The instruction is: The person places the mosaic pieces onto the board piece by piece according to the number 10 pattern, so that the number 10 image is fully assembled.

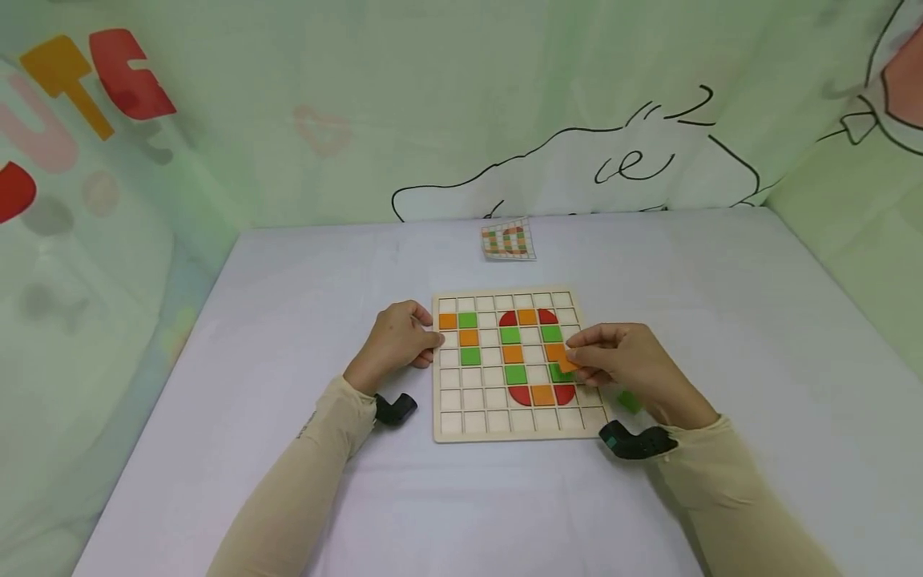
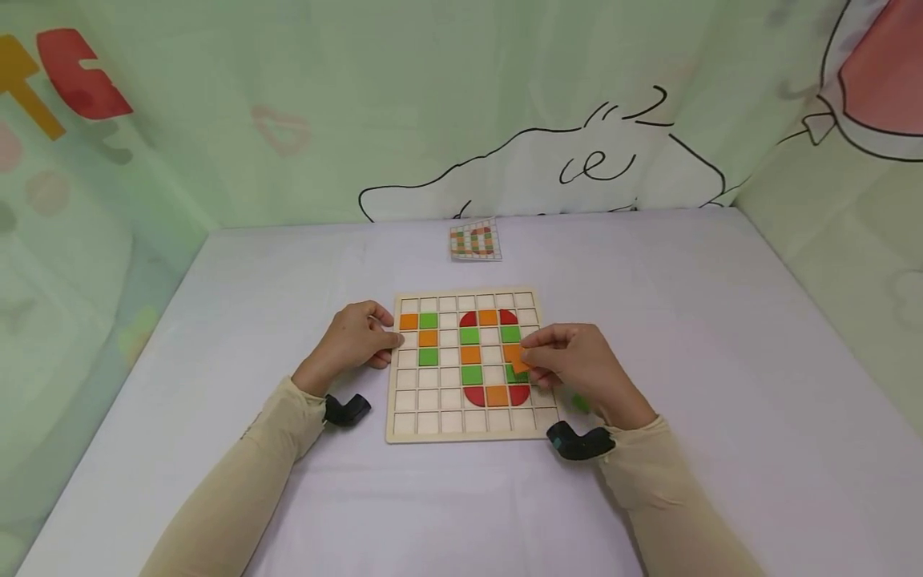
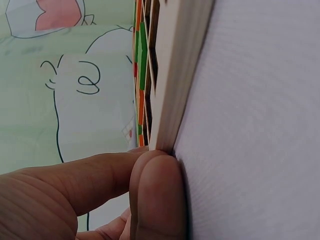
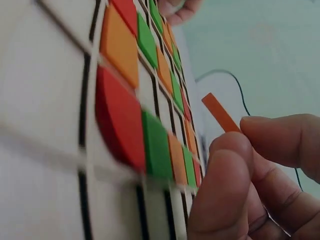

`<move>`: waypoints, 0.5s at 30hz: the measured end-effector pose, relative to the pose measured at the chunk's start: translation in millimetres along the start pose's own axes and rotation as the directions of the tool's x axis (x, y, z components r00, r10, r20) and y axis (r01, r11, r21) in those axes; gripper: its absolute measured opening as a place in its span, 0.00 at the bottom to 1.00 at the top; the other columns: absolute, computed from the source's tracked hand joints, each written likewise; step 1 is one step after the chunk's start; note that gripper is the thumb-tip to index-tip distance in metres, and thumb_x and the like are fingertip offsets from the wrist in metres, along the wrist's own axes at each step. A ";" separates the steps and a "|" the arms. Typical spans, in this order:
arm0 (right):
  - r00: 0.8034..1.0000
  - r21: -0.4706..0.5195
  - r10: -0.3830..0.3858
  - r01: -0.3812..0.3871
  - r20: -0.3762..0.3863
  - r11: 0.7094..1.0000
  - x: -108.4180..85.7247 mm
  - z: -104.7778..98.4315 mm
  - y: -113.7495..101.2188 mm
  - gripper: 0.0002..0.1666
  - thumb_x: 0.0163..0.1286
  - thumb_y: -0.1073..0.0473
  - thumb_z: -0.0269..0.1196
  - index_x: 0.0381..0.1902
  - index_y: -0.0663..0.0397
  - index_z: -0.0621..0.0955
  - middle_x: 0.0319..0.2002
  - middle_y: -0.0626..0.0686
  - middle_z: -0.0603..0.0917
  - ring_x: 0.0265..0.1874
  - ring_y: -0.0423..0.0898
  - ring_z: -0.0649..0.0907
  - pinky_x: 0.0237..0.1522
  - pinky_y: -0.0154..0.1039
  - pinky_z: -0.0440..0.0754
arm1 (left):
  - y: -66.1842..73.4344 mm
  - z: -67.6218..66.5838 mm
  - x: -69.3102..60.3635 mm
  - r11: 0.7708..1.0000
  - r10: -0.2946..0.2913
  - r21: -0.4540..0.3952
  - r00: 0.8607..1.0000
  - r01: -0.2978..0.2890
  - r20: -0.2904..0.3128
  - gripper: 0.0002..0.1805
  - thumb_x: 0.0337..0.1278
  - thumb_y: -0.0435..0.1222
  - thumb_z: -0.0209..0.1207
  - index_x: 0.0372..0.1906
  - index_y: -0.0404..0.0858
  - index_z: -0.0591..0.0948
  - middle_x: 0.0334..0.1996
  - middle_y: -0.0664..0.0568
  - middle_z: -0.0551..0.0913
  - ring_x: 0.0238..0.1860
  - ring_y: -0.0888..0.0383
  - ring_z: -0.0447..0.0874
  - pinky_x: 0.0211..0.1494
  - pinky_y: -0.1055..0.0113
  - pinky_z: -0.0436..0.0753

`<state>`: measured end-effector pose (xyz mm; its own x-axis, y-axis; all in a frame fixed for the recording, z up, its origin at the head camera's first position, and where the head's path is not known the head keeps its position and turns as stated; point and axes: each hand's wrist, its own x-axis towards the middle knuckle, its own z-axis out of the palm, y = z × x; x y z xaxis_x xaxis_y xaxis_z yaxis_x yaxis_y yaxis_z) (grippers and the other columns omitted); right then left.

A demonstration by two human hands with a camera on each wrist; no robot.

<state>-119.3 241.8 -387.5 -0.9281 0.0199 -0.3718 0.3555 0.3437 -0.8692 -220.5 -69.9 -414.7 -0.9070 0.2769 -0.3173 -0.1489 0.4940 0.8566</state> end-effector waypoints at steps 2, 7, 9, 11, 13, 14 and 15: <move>0.999 0.028 -0.016 0.015 0.032 0.999 2.7 11.6 -3.6 0.21 0.72 0.61 0.68 0.56 0.71 0.81 0.35 0.50 0.89 0.27 0.42 0.85 0.34 0.34 0.90 | -0.3 0.0 0.2 1.000 -0.001 -0.007 1.000 0.001 0.005 0.16 0.60 0.28 0.70 0.48 0.31 0.77 0.27 0.45 0.84 0.19 0.60 0.84 0.26 0.68 0.89; 0.995 0.076 -0.042 0.035 0.090 0.997 9.5 38.1 -12.5 0.18 0.72 0.64 0.67 0.53 0.72 0.82 0.36 0.53 0.90 0.28 0.44 0.88 0.35 0.35 0.91 | -0.6 -0.3 1.6 1.000 -0.003 -0.009 1.000 0.003 0.012 0.16 0.60 0.28 0.70 0.49 0.31 0.77 0.27 0.44 0.84 0.19 0.60 0.84 0.26 0.67 0.90; 0.995 0.065 -0.038 0.032 0.096 0.997 12.9 47.4 -15.7 0.16 0.71 0.64 0.67 0.52 0.70 0.83 0.37 0.54 0.90 0.29 0.44 0.88 0.35 0.35 0.91 | -0.6 -0.3 2.0 1.000 -0.006 -0.007 1.000 0.006 0.010 0.16 0.60 0.28 0.70 0.48 0.31 0.77 0.27 0.45 0.84 0.19 0.60 0.84 0.26 0.67 0.90; 0.994 0.052 -0.038 0.033 0.101 0.998 16.3 55.8 -18.8 0.14 0.71 0.64 0.68 0.50 0.69 0.83 0.36 0.55 0.90 0.28 0.44 0.87 0.34 0.36 0.91 | -0.7 -0.2 2.1 1.000 -0.006 -0.003 1.000 0.006 0.007 0.16 0.60 0.28 0.70 0.48 0.31 0.77 0.27 0.45 0.84 0.19 0.60 0.84 0.26 0.67 0.90; 0.993 0.032 -0.044 0.041 0.106 0.999 19.6 63.6 -21.4 0.12 0.71 0.65 0.68 0.48 0.69 0.84 0.35 0.56 0.90 0.28 0.45 0.88 0.34 0.36 0.91 | -0.7 -0.2 2.0 1.000 -0.006 0.003 1.000 0.006 0.005 0.15 0.60 0.28 0.70 0.48 0.31 0.77 0.27 0.45 0.84 0.19 0.60 0.84 0.26 0.68 0.89; 0.993 0.027 -0.046 0.044 0.109 0.999 21.1 67.3 -22.4 0.11 0.70 0.65 0.68 0.47 0.68 0.84 0.35 0.57 0.90 0.28 0.45 0.88 0.33 0.36 0.91 | -0.5 -0.2 1.8 1.000 -0.007 0.004 1.000 0.007 0.003 0.15 0.60 0.28 0.70 0.48 0.31 0.77 0.27 0.45 0.84 0.19 0.60 0.84 0.26 0.68 0.89; 0.992 0.029 -0.049 0.046 0.116 0.999 22.0 70.5 -23.6 0.11 0.70 0.66 0.68 0.46 0.68 0.84 0.35 0.57 0.90 0.28 0.45 0.88 0.33 0.36 0.91 | -0.4 -0.4 1.7 1.000 -0.006 0.006 1.000 0.006 0.004 0.15 0.61 0.28 0.70 0.48 0.31 0.77 0.27 0.45 0.84 0.19 0.60 0.84 0.26 0.68 0.89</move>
<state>-140.3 167.9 -398.1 -0.9251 -0.1063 -0.3644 0.3158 0.3171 -0.8943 -222.1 -70.0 -415.4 -0.9045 0.2769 -0.3244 -0.1524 0.5004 0.8523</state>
